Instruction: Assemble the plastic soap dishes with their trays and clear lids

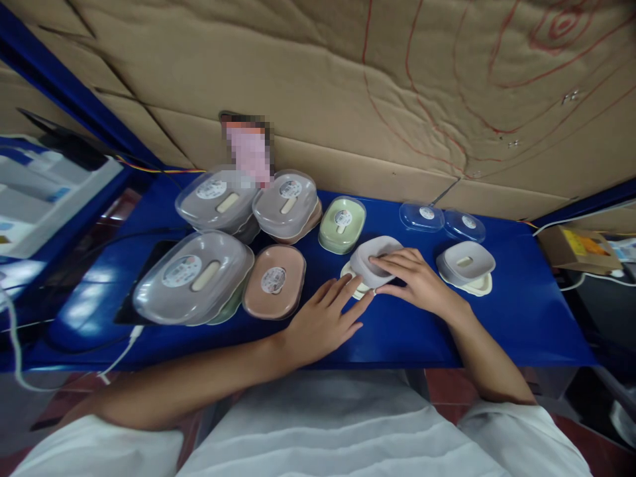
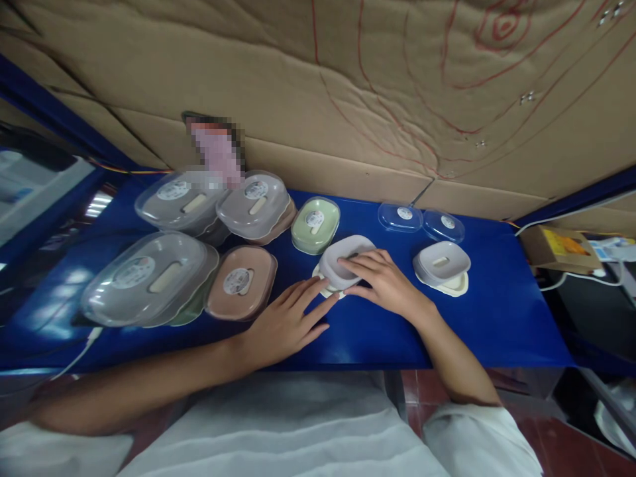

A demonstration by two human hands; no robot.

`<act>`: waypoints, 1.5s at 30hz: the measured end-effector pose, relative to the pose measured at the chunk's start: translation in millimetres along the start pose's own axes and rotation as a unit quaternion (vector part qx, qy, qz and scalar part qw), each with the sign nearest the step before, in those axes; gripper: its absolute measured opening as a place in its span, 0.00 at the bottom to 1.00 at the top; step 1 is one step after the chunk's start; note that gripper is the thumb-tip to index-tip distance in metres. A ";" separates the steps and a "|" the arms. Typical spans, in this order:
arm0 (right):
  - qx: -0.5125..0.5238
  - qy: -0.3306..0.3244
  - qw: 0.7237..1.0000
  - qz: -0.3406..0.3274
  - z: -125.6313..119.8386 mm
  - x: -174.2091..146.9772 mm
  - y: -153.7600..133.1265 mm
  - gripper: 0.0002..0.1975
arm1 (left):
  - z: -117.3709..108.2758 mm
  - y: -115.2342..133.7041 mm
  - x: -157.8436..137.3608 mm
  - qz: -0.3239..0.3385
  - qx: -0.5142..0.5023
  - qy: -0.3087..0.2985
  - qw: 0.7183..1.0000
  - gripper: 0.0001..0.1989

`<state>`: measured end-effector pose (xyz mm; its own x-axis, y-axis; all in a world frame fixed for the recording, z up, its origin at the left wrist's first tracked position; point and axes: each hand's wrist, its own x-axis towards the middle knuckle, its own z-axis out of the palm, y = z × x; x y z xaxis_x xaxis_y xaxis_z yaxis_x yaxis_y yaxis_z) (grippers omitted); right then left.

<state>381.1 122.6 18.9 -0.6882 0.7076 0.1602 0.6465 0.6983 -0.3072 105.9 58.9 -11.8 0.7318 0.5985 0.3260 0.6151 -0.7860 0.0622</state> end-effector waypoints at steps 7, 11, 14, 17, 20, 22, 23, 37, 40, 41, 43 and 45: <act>0.001 -0.066 0.997 -0.048 17.5 -3.7 -15.0 0.30 | 7.8 -1.0 -2.4 -0.005 0.025 0.013 1.000 0.26; 0.012 -0.045 0.997 -0.061 31.2 -1.7 -23.3 0.28 | 10.0 -1.8 -0.6 -0.011 0.024 -0.004 1.000 0.19; 0.065 -0.008 0.994 -0.084 26.2 2.0 -17.2 0.23 | 11.0 -2.6 -0.1 -0.020 0.045 0.003 0.999 0.15; 0.051 0.047 0.997 -0.035 14.6 3.5 8.1 0.22 | 12.2 -3.6 -0.6 -0.012 0.060 0.008 0.998 0.10; -0.078 0.105 0.979 0.155 12.3 2.9 40.9 0.30 | 11.2 -3.8 -0.3 -0.009 0.045 0.017 0.999 0.07; -0.141 0.084 0.952 0.259 14.7 1.5 54.8 0.34 | 9.0 -3.3 0.0 -0.013 0.031 0.019 0.999 0.09; -0.154 0.060 0.946 0.278 15.3 0.4 57.8 0.35 | 7.9 -3.0 0.0 -0.016 0.024 0.020 0.999 0.10; 0.067 0.011 0.982 0.175 -18.5 -16.1 52.3 0.37 | 7.1 -8.3 -4.6 -0.029 0.011 0.035 0.999 0.08; 0.139 0.001 0.976 0.167 -32.1 -21.7 43.4 0.35 | 2.2 -8.5 -3.9 -0.033 0.019 0.037 0.999 0.11; 0.155 -0.013 0.976 0.150 -32.7 -22.3 39.1 0.34 | 1.1 -8.5 -3.6 -0.033 0.024 0.041 0.998 0.12; 0.164 -0.043 0.981 0.098 -26.0 -20.8 29.1 0.31 | -0.3 -8.4 -2.9 -0.035 0.035 0.055 0.997 0.14; 0.160 -0.067 0.984 0.042 -11.3 -15.8 18.3 0.31 | 0.0 -8.4 -2.1 -0.039 0.042 0.074 0.996 0.17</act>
<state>407.5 125.5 21.4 -0.6880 0.7257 0.0034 0.5811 0.5536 -0.5966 99.2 64.3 -13.0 0.6326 0.6233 0.4597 0.6961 -0.7178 0.0155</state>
